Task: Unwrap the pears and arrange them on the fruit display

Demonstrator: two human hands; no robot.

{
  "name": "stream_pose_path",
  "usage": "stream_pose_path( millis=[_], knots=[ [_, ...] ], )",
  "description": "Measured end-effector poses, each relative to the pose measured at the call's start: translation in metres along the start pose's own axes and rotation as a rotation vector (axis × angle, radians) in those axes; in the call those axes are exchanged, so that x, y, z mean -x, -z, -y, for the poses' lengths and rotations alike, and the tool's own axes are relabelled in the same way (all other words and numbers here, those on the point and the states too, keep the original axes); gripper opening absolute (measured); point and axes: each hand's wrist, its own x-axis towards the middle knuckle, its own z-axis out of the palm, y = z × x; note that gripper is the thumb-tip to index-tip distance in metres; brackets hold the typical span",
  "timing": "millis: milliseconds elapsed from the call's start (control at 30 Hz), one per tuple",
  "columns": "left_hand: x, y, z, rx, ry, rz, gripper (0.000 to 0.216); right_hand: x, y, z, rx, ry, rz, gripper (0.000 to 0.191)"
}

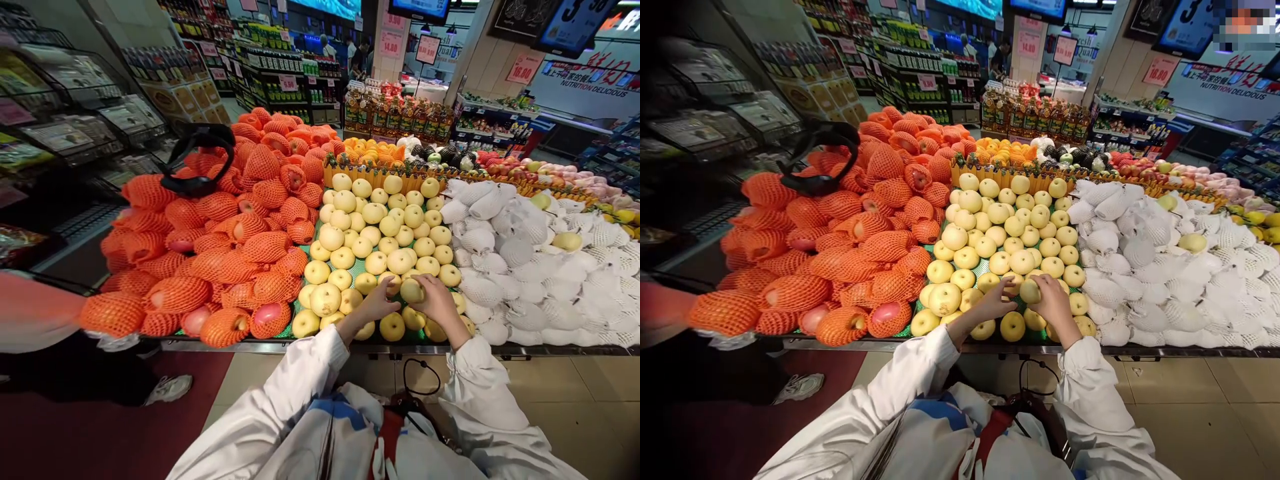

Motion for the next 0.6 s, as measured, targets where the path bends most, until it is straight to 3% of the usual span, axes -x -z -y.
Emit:
stream_pose_path(
  millis=[67,167,233,300,400,500,600],
  knots=[
    [0.004,0.019,0.003,0.168,-0.062,-0.024,0.077,-0.014,-0.011,0.028,-0.105,0.064,0.011,0.064],
    [0.010,0.042,0.005,0.291,-0.097,-0.084,0.061,-0.030,-0.027,0.054,-0.373,0.118,0.028,0.067],
    [0.013,0.061,0.006,0.269,-0.073,-0.135,0.053,-0.030,-0.033,0.053,-0.580,0.044,0.018,0.071],
    [0.015,0.084,0.006,0.157,-0.036,-0.213,0.049,-0.019,-0.035,0.043,-0.621,-0.140,0.000,0.064],
    [0.012,0.115,0.006,-0.017,0.004,-0.313,0.047,0.011,-0.042,0.030,-0.313,-0.317,0.155,0.048],
    [0.005,0.132,0.009,-0.105,-0.007,-0.331,0.051,0.041,-0.060,0.037,0.016,-0.251,0.315,0.061],
    [0.001,0.134,0.015,-0.191,-0.047,-0.307,0.044,0.053,-0.074,0.053,0.175,-0.181,0.281,0.062]
  ],
)
